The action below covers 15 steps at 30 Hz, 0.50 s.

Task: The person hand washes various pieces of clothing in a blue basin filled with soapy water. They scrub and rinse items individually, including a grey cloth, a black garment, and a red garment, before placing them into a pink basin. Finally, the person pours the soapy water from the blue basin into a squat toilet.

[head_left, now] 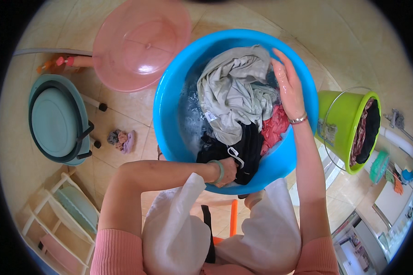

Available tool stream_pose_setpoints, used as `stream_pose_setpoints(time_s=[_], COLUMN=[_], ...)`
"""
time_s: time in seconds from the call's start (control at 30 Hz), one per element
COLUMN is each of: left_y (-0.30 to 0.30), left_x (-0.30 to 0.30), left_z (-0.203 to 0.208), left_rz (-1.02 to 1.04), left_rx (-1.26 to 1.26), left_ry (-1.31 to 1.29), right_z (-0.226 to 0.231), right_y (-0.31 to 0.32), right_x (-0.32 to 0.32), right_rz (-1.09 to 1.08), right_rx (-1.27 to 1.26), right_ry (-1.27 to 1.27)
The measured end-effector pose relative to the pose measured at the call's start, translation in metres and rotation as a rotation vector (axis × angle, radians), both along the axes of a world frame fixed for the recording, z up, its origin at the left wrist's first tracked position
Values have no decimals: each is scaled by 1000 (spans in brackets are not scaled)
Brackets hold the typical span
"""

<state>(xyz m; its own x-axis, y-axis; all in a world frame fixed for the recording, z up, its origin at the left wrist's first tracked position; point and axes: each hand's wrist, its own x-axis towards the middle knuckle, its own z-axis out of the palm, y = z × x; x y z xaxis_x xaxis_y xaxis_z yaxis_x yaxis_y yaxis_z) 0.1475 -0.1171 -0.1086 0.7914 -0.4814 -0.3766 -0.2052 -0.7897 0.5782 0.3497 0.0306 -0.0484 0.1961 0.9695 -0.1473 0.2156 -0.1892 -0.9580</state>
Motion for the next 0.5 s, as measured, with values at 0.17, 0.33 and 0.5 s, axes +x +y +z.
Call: stream_pose_setpoints(time_s=[0.17, 0.33, 0.5], left_y=[36, 108, 159], left_x=[-2, 12, 25], left_z=[16, 9, -42], left_rz=[458, 1139, 1106], left_rx=[-187, 161, 146], left_ry=[5, -457, 69], right_z=[-111, -127, -105], right_y=[-65, -136, -150], right_x=[63, 33, 29], right_rz=[99, 158, 93], right_rx=[-255, -358, -421], right_ry=[-463, -645, -462])
